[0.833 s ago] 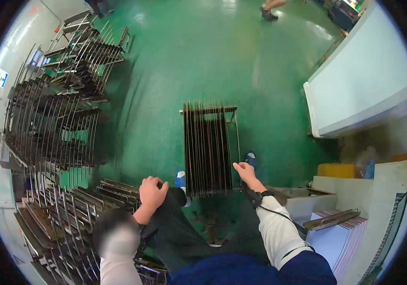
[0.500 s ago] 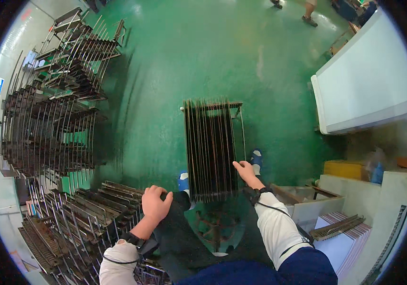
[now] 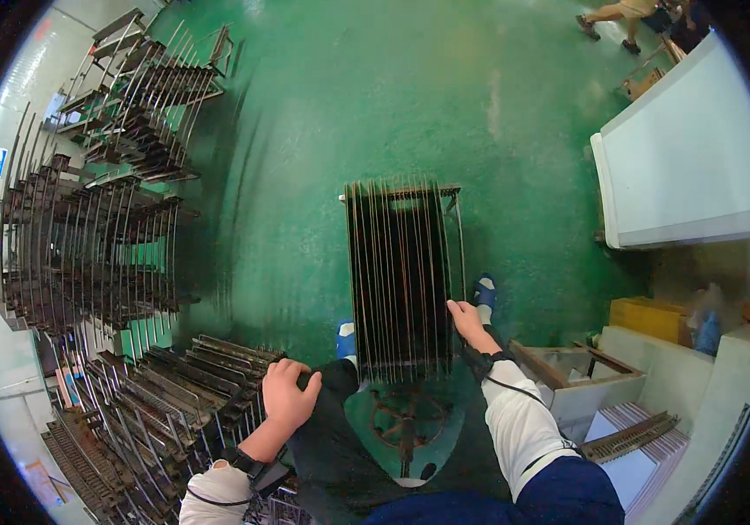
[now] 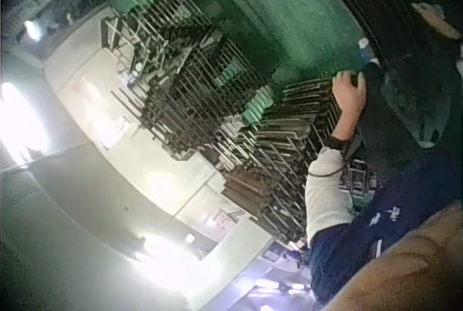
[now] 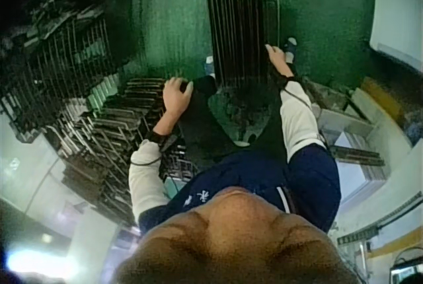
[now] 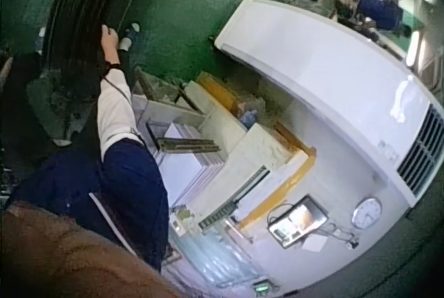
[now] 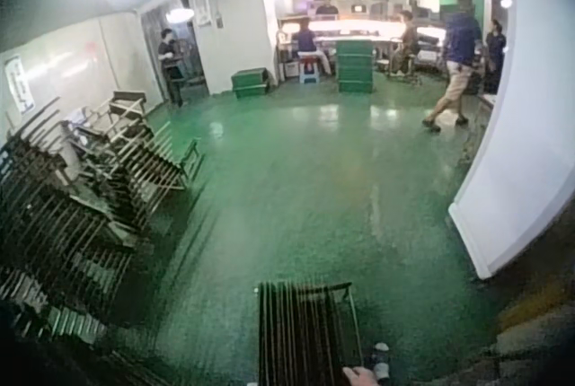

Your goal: Transferring green circuit boards from a drying rack into a processing machine and then placing them onto a stack.

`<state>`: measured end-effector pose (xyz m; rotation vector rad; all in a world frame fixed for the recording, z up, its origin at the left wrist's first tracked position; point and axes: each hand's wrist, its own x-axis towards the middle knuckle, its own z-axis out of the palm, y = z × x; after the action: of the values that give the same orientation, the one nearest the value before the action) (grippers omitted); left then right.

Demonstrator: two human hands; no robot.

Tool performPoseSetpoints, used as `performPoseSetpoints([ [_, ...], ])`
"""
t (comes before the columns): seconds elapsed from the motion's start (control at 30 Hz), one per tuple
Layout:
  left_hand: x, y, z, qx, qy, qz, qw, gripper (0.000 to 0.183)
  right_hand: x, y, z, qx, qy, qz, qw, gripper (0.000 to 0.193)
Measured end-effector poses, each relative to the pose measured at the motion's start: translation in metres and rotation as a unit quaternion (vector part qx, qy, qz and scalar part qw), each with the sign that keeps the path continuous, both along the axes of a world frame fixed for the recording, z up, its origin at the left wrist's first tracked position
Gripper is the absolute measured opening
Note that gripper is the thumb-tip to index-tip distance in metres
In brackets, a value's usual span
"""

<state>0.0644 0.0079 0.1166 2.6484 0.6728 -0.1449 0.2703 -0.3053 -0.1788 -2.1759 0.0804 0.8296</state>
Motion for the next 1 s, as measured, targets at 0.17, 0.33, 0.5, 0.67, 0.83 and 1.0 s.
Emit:
performPoseSetpoints([
  [0.17, 0.000, 0.002, -0.001, 0.002, 0.005, -0.001, 1.000, 0.020, 0.001, 0.011, 0.027, -0.041, -0.101, 0.038, 0.993, 0.040],
  [0.33, 0.002, 0.003, 0.000, 0.000, -0.005, -0.001, 1.000, 0.020, 0.012, 0.029, 0.014, -0.060, -0.136, 0.057, 0.987, 0.031],
  [0.5, 0.002, 0.004, 0.003, -0.008, 0.004, -0.002, 1.000, 0.021, 0.038, 0.030, 0.006, -0.099, -0.079, 0.088, 0.988, 0.042],
  [0.67, 0.007, 0.003, 0.008, -0.017, 0.036, 0.011, 0.999, 0.024, 0.050, 0.044, -0.002, -0.157, -0.026, 0.120, 0.980, 0.037],
  [0.83, 0.003, 0.004, 0.001, -0.001, 0.017, 0.003, 1.000, 0.025, 0.049, 0.045, 0.002, -0.173, -0.082, 0.161, 0.968, 0.027],
  [1.0, 0.000, 0.005, 0.000, 0.008, 0.005, -0.001, 1.000, 0.025, 0.055, 0.042, 0.056, -0.173, -0.112, 0.175, 0.963, 0.028],
])
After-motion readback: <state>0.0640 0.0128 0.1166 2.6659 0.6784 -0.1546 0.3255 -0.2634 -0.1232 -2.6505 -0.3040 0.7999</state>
